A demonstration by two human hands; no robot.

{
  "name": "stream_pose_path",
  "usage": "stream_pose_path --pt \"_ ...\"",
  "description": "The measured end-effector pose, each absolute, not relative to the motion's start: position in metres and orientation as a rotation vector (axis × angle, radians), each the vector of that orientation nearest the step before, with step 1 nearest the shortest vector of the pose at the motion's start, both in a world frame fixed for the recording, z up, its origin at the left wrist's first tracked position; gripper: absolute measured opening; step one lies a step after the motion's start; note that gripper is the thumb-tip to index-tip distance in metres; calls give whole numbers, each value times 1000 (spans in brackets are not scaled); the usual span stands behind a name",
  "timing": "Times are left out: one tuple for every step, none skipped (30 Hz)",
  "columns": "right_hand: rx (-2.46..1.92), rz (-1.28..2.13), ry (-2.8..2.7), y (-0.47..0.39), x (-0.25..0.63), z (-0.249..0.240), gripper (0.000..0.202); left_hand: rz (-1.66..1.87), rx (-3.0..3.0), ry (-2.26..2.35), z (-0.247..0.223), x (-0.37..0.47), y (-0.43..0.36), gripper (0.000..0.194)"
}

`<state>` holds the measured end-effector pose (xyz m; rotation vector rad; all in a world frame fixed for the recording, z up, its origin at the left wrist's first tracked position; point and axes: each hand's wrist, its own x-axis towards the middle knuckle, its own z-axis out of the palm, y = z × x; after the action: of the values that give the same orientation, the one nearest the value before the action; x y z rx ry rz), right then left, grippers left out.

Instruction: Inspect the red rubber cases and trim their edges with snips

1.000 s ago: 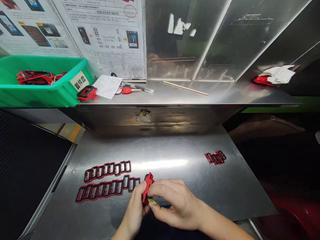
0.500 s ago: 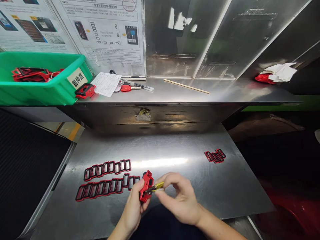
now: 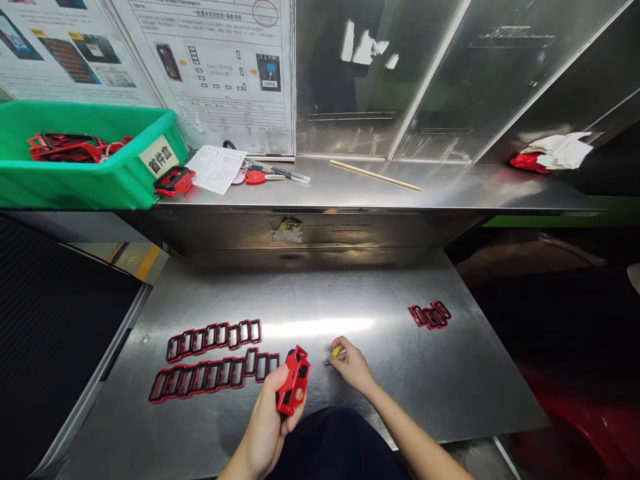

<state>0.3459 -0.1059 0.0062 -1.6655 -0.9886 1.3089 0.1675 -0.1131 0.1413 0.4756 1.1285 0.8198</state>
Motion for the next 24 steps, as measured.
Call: stream_pose_path --pt "-1673 1303 -993 -107 345 2 27 822 479 1115 142 167 -113 50" --pt "-1669 1291 -996 -107 343 2 27 824 478 1102 142 167 -114 51" --pt "-1653 1273 -999 -106 342 5 27 827 472 1094 143 167 -114 52" --pt "-1625 1251 -1003 -105 341 12 27 829 461 1100 145 167 -114 52" --pt "-1588 1226 -1007 -105 340 22 28 831 447 1121 146 167 -114 52" --pt "-1542 1201 -1014 -105 339 36 29 837 434 1155 148 168 -114 51" --pt "-1488 1176 -1026 -106 338 53 29 848 423 1195 150 169 -114 49" --pt "-1427 1154 -1046 -108 338 72 27 861 419 1234 152 170 -114 47" --pt "-1361 1135 -1073 -110 338 92 26 878 422 1267 154 171 -114 47" --pt "-1288 1117 -1110 -113 338 113 25 892 425 1293 155 172 -114 46" --pt "-1216 1105 -1158 -115 338 133 26 900 425 1312 156 172 -115 46" --pt "-1118 1094 -1248 -117 337 151 25 899 423 1325 156 173 -115 46" --pt "-988 1037 -1466 -117 336 166 25 894 422 1329 156 173 -115 46" --pt "-918 939 -1628 -117 335 178 25 885 420 1327 155 173 -116 46" --pt "-868 877 -1744 -116 334 187 24 874 418 1318 154 172 -116 46" --pt "-830 820 -1835 -114 332 192 23 866 418 1305 153 172 -117 45" --pt "-818 789 -1879 -112 331 195 20 864 418 1292 151 171 -117 44" --pt "-814 782 -1901 -110 329 196 18 864 412 1287 150 171 -117 43" --pt "-812 781 -1912 -108 328 196 16 865 401 1288 150 170 -117 42" --pt "-820 781 -1921 -107 327 195 15 871 391 1293 149 169 -117 42" --pt "-830 784 -1931 -106 327 194 14 876 381 1299 148 169 -117 43" --pt "-837 790 -1938 -106 327 193 13 872 373 1303 147 168 -116 43" --pt "-845 797 -1942 -106 327 193 13 861 368 1303 146 167 -115 44" --pt "-853 803 -1948 -106 327 193 12 846 367 1300 145 167 -115 46"
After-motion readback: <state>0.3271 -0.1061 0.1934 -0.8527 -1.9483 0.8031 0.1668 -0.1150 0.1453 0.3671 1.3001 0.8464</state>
